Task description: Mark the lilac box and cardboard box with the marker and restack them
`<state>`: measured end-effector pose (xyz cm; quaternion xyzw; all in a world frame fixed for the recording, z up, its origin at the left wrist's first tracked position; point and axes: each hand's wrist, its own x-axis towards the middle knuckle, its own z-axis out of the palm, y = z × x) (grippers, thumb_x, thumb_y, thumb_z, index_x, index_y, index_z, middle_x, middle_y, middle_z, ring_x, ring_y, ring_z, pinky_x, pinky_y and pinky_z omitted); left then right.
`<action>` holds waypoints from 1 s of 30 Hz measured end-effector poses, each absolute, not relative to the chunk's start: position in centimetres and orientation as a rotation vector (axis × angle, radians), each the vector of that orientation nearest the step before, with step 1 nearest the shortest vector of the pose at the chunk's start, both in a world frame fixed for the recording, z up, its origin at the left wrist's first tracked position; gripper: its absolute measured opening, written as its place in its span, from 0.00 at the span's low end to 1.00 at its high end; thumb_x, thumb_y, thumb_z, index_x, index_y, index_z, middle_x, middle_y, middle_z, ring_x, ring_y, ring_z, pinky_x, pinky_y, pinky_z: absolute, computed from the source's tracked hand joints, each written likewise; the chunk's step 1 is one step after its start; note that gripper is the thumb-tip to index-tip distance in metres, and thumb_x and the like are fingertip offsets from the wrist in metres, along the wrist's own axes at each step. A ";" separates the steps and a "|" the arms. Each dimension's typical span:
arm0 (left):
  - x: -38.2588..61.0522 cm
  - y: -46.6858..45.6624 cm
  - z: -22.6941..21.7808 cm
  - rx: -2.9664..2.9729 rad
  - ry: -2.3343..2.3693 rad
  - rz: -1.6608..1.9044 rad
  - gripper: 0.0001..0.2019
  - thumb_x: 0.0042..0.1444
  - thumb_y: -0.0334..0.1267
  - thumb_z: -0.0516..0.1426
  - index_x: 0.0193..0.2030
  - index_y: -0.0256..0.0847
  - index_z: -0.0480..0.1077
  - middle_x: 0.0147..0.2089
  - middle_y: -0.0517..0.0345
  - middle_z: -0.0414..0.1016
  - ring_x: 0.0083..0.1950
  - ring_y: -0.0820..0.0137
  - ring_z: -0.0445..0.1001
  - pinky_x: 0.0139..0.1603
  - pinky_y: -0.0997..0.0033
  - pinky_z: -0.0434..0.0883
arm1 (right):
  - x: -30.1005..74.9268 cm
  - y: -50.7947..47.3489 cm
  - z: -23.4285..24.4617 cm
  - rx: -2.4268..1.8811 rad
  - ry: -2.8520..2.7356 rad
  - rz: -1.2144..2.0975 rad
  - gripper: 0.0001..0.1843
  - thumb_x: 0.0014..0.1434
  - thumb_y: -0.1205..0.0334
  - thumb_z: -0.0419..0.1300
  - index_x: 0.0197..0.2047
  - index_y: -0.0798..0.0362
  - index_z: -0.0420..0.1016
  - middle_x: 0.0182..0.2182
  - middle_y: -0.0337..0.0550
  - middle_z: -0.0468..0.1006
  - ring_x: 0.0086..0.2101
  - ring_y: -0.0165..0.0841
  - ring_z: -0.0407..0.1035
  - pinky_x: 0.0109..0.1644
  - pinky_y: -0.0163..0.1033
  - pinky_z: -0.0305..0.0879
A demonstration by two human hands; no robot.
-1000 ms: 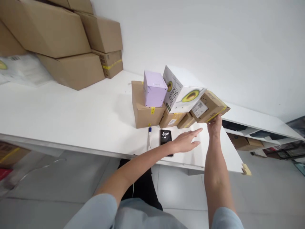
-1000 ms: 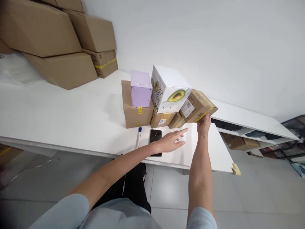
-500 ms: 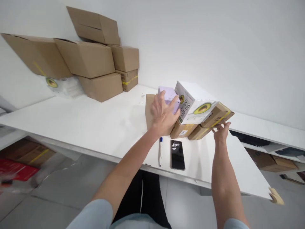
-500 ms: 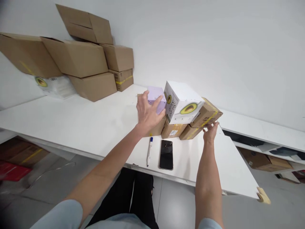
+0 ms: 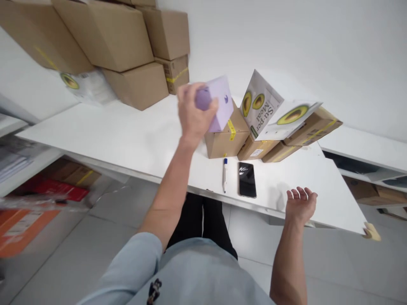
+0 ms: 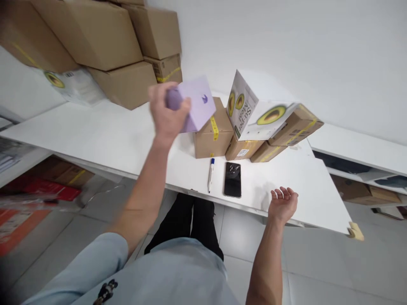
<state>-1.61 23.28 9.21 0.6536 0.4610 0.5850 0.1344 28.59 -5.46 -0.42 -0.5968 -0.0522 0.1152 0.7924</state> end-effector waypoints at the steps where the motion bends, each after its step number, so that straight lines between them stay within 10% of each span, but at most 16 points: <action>1: -4.3 22.4 8.9 1.901 1.345 1.745 0.24 0.59 0.55 0.61 0.56 0.43 0.66 0.57 0.54 0.66 0.63 0.60 0.67 0.67 0.48 0.67 | 27.4 -6.1 -0.7 -1.278 -0.084 0.266 0.21 0.49 0.42 0.63 0.36 0.50 0.69 0.31 0.34 0.71 0.27 0.25 0.68 0.32 0.35 0.70; 8: -15.6 10.5 1.7 2.131 1.487 2.018 0.24 0.53 0.51 0.62 0.54 0.45 0.69 0.55 0.49 0.69 0.59 0.55 0.69 0.61 0.47 0.70 | 18.4 -5.8 -2.2 -1.308 -0.179 0.375 0.10 0.49 0.55 0.64 0.31 0.51 0.70 0.22 0.31 0.70 0.22 0.25 0.65 0.27 0.34 0.65; 15: -14.6 6.2 -7.1 2.306 1.399 1.300 0.19 0.44 0.55 0.64 0.40 0.48 0.70 0.49 0.50 0.69 0.52 0.56 0.72 0.55 0.48 0.72 | 12.1 -1.6 -3.1 -1.537 -0.751 0.458 0.14 0.59 0.48 0.62 0.37 0.51 0.74 0.26 0.35 0.76 0.25 0.27 0.69 0.33 0.37 0.68; 19: -14.5 6.3 -8.0 2.285 1.265 1.204 0.28 0.46 0.55 0.65 0.52 0.47 0.67 0.61 0.44 0.63 0.65 0.50 0.65 0.61 0.44 0.69 | 10.4 -0.3 -2.9 -1.665 -1.108 0.470 0.14 0.62 0.47 0.60 0.41 0.49 0.75 0.31 0.38 0.77 0.28 0.30 0.71 0.34 0.38 0.70; 23: -15.0 6.0 -7.1 2.159 1.334 1.134 0.53 0.46 0.56 0.66 0.73 0.43 0.43 0.72 0.33 0.49 0.74 0.43 0.51 0.67 0.36 0.62 | 9.0 2.1 -2.1 -1.688 -1.332 0.447 0.18 0.65 0.45 0.57 0.48 0.49 0.75 0.42 0.45 0.77 0.30 0.29 0.69 0.33 0.39 0.71; 30: -15.6 4.3 -4.6 1.702 1.612 0.776 0.58 0.45 0.55 0.69 0.76 0.49 0.40 0.67 0.38 0.62 0.52 0.56 0.75 0.54 0.46 0.75 | 7.5 6.8 -3.2 -1.665 -1.326 0.686 0.30 0.63 0.35 0.54 0.56 0.48 0.73 0.49 0.49 0.73 0.31 0.31 0.68 0.42 0.46 0.74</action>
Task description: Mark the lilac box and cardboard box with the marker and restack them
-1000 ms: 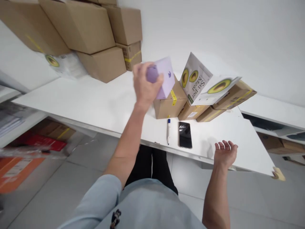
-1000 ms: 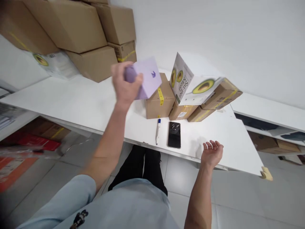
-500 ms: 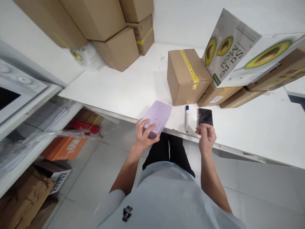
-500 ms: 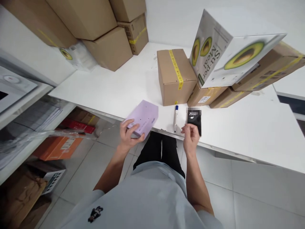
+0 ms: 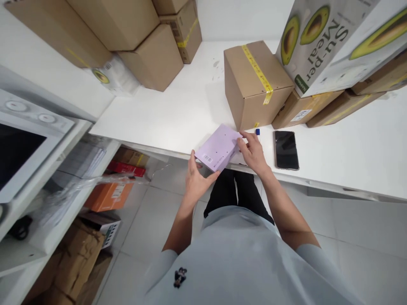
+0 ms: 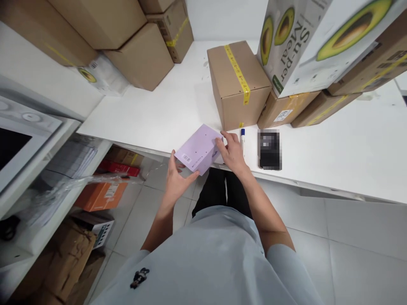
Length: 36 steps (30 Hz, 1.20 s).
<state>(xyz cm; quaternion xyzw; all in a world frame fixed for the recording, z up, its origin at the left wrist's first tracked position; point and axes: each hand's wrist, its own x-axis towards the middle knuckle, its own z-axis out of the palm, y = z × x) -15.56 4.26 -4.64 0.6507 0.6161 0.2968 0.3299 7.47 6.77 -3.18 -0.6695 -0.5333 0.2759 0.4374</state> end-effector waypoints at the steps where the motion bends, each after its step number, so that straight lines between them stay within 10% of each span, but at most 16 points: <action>1: -15.6 4.3 -4.6 1.645 1.584 0.768 0.57 0.46 0.54 0.69 0.76 0.50 0.41 0.67 0.38 0.63 0.47 0.60 0.77 0.50 0.49 0.77 | 7.3 7.1 -3.3 -1.659 -1.321 0.716 0.29 0.63 0.35 0.54 0.55 0.49 0.73 0.47 0.48 0.74 0.30 0.30 0.68 0.41 0.46 0.73; 5: -15.6 5.2 -4.9 1.534 1.379 0.820 0.57 0.49 0.54 0.68 0.77 0.51 0.37 0.72 0.36 0.57 0.41 0.69 0.76 0.45 0.59 0.79 | 6.5 6.9 -3.4 -1.688 -1.222 0.716 0.22 0.61 0.40 0.59 0.47 0.50 0.73 0.40 0.42 0.75 0.29 0.28 0.65 0.39 0.42 0.69; 14: -15.5 7.7 -5.2 1.698 1.127 0.852 0.49 0.54 0.51 0.65 0.75 0.57 0.40 0.78 0.42 0.44 0.62 0.59 0.71 0.57 0.56 0.76 | 5.9 3.4 -4.4 -1.568 -1.033 0.665 0.20 0.61 0.49 0.58 0.53 0.49 0.67 0.48 0.47 0.69 0.36 0.32 0.69 0.40 0.43 0.71; 27: -14.5 5.6 -8.6 1.368 0.989 0.946 0.47 0.54 0.45 0.64 0.76 0.56 0.44 0.78 0.51 0.50 0.79 0.58 0.50 0.77 0.56 0.54 | 6.2 -0.4 -6.1 -1.760 -1.085 0.708 0.19 0.59 0.57 0.57 0.53 0.51 0.70 0.51 0.55 0.78 0.50 0.45 0.73 0.50 0.52 0.73; 36: -13.9 6.6 -9.2 0.897 1.257 0.959 0.31 0.58 0.64 0.56 0.63 0.49 0.71 0.63 0.50 0.74 0.54 0.62 0.77 0.50 0.63 0.77 | 6.7 -0.6 -4.6 -1.701 -0.888 0.808 0.24 0.65 0.41 0.52 0.51 0.50 0.76 0.49 0.48 0.81 0.48 0.41 0.75 0.56 0.51 0.71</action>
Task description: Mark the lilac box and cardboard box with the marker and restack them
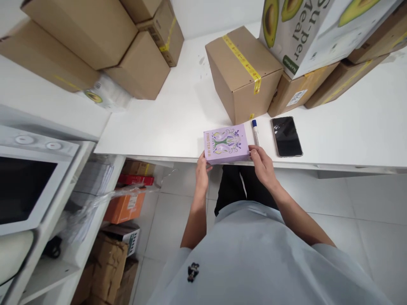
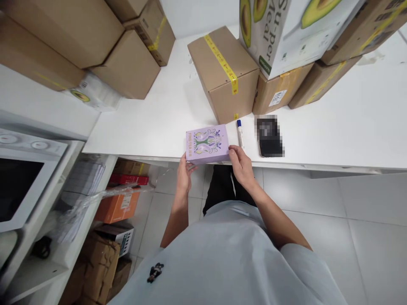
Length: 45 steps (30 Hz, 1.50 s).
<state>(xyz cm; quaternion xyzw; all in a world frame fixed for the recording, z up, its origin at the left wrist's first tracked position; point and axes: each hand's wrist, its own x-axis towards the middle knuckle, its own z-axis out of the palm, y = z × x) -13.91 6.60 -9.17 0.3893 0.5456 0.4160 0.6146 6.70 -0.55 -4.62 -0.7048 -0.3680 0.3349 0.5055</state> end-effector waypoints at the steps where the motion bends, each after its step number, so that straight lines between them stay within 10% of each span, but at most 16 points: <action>1: -13.8 6.6 -9.1 0.881 1.277 0.937 0.32 0.58 0.65 0.56 0.63 0.50 0.71 0.62 0.50 0.75 0.49 0.64 0.79 0.47 0.64 0.78 | 6.6 -0.5 -4.5 -1.702 -0.892 0.804 0.26 0.65 0.39 0.53 0.53 0.50 0.75 0.50 0.49 0.81 0.48 0.41 0.75 0.55 0.50 0.71; 15: -13.7 6.5 -7.5 1.122 1.068 0.922 0.32 0.56 0.57 0.64 0.65 0.50 0.70 0.65 0.54 0.74 0.66 0.57 0.72 0.68 0.50 0.70 | 7.1 -0.3 -4.9 -1.621 -0.885 0.655 0.22 0.62 0.49 0.59 0.56 0.48 0.74 0.53 0.49 0.80 0.51 0.42 0.75 0.57 0.53 0.73; 36: -12.5 4.9 -12.5 1.240 1.293 1.093 0.23 0.55 0.53 0.64 0.53 0.43 0.78 0.51 0.48 0.81 0.53 0.60 0.80 0.59 0.54 0.75 | 8.5 -0.6 -5.7 -1.843 -1.011 0.532 0.15 0.55 0.60 0.56 0.46 0.51 0.75 0.40 0.48 0.83 0.37 0.38 0.76 0.47 0.51 0.76; 45: -12.3 4.8 -10.3 1.281 1.160 1.054 0.25 0.61 0.54 0.60 0.61 0.47 0.72 0.62 0.47 0.75 0.61 0.59 0.75 0.63 0.53 0.73 | 8.3 -0.3 -5.7 -1.735 -0.859 0.682 0.13 0.53 0.61 0.59 0.43 0.49 0.73 0.36 0.44 0.82 0.38 0.38 0.76 0.45 0.48 0.76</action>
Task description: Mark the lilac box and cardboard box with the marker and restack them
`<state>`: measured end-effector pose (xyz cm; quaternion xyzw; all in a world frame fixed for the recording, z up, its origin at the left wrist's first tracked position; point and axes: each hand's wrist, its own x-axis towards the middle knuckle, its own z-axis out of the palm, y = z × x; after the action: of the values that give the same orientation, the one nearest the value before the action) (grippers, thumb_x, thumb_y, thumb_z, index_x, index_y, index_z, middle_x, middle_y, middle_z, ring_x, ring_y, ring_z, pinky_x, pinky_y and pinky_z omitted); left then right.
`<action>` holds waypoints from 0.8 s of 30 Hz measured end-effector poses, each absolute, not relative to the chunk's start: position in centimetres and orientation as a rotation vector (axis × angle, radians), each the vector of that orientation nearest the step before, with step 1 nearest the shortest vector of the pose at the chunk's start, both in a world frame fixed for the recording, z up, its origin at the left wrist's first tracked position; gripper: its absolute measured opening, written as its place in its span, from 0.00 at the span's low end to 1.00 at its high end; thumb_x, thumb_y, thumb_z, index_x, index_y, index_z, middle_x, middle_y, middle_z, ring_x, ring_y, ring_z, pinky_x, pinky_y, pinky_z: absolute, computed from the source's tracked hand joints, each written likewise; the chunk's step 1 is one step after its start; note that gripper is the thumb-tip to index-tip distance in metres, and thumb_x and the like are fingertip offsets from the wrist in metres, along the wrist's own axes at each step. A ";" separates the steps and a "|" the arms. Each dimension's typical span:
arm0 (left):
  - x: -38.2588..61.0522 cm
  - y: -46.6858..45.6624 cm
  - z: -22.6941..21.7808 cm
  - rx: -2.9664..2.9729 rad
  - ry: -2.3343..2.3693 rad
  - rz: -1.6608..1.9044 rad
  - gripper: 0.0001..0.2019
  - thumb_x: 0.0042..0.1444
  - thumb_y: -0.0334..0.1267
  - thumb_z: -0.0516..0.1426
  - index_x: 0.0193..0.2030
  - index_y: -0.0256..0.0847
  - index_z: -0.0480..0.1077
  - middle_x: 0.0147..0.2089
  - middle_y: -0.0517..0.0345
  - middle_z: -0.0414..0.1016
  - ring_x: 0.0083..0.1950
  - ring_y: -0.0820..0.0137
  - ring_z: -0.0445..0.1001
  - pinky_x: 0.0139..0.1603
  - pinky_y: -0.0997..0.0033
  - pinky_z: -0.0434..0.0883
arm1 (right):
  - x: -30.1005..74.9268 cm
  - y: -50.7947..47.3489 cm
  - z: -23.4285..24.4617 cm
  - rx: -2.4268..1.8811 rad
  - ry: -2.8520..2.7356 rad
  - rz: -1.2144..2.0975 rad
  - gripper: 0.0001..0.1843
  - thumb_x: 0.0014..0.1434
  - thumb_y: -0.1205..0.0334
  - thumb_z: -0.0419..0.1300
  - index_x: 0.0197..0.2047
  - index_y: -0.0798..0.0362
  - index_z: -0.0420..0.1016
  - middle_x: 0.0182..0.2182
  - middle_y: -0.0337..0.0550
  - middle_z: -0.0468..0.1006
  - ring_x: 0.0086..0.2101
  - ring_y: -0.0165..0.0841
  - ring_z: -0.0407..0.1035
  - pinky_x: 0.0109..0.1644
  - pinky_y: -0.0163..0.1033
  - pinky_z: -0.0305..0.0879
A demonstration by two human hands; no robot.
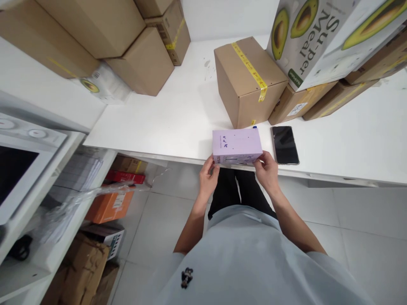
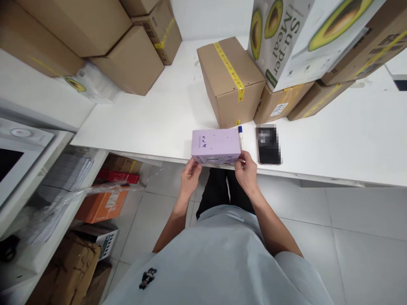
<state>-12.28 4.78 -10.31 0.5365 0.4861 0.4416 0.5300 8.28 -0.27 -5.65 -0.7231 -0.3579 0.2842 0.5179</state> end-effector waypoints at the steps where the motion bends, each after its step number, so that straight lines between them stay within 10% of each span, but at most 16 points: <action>1: -12.3 4.8 -9.8 1.326 1.114 1.089 0.25 0.62 0.53 0.59 0.64 0.50 0.70 0.67 0.47 0.70 0.66 0.59 0.72 0.63 0.54 0.72 | 8.1 -0.1 -5.6 -1.700 -0.831 0.728 0.12 0.52 0.61 0.59 0.42 0.49 0.73 0.36 0.43 0.82 0.38 0.37 0.76 0.45 0.48 0.76; 5: -12.2 4.7 -6.8 1.640 1.005 1.295 0.24 0.66 0.45 0.58 0.68 0.60 0.65 0.77 0.54 0.52 0.76 0.57 0.57 0.70 0.52 0.66 | 6.5 0.2 -5.9 -1.550 -0.670 0.989 0.15 0.48 0.61 0.61 0.41 0.49 0.72 0.34 0.41 0.83 0.37 0.37 0.77 0.46 0.49 0.77; 24: -11.7 5.2 -4.0 2.089 1.198 1.396 0.14 0.67 0.41 0.56 0.57 0.49 0.74 0.71 0.49 0.52 0.73 0.57 0.59 0.69 0.55 0.68 | 5.3 0.5 -6.9 -1.431 -0.533 1.424 0.22 0.47 0.51 0.71 0.43 0.50 0.74 0.36 0.42 0.84 0.32 0.33 0.79 0.40 0.44 0.78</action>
<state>-11.74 5.22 -3.98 0.7384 0.4234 0.4936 0.1783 5.31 0.46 -6.94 -0.5924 -0.2206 0.5897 0.5027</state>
